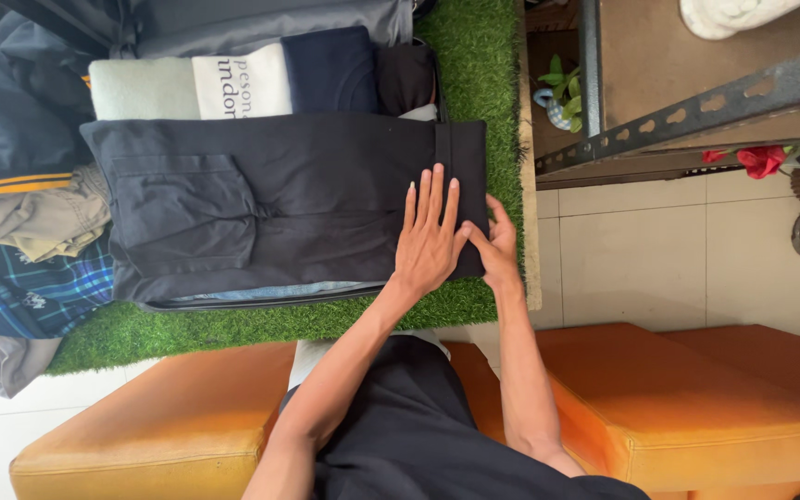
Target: The person packs clothes into a suitcase by folding a black shirt, placing it over other garments inside the open luggage, and smoothing the surface of the folded items.
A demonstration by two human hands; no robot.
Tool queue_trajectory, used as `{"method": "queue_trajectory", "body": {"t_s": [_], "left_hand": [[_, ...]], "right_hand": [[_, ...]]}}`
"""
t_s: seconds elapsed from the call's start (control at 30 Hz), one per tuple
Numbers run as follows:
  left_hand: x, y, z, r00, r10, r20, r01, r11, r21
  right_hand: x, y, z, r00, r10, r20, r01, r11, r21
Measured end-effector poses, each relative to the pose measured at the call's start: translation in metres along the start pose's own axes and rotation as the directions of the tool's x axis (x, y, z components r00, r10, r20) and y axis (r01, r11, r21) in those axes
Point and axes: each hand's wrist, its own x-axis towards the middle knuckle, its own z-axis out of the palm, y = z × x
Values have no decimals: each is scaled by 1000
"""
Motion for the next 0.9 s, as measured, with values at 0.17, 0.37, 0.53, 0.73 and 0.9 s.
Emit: {"method": "queue_trajectory", "body": {"t_s": [0.17,0.37,0.53,0.73,0.9], "left_hand": [[-9,-1,5,1000,-12,29,11,1000,11],[-10,-1,5,998,-14,56,12,999,30],[-3,2,-5,999,-10,31,10,1000,-2],[53,-6,-11,985,45,-165,-42,999,17],[145,-42,12,995,50,84,-30,974,-223]], "right_hand": [[1,-8,-11,987,-16,162,3,997,78],[33,-18,-9,966,259,-14,-250,945,211],[40,-30,-3,989,146,-16,-146,989,2],[29,-20,2,997,25,-79,-23,999,29],[22,-13,0,998,-28,-64,29,999,14]]}}
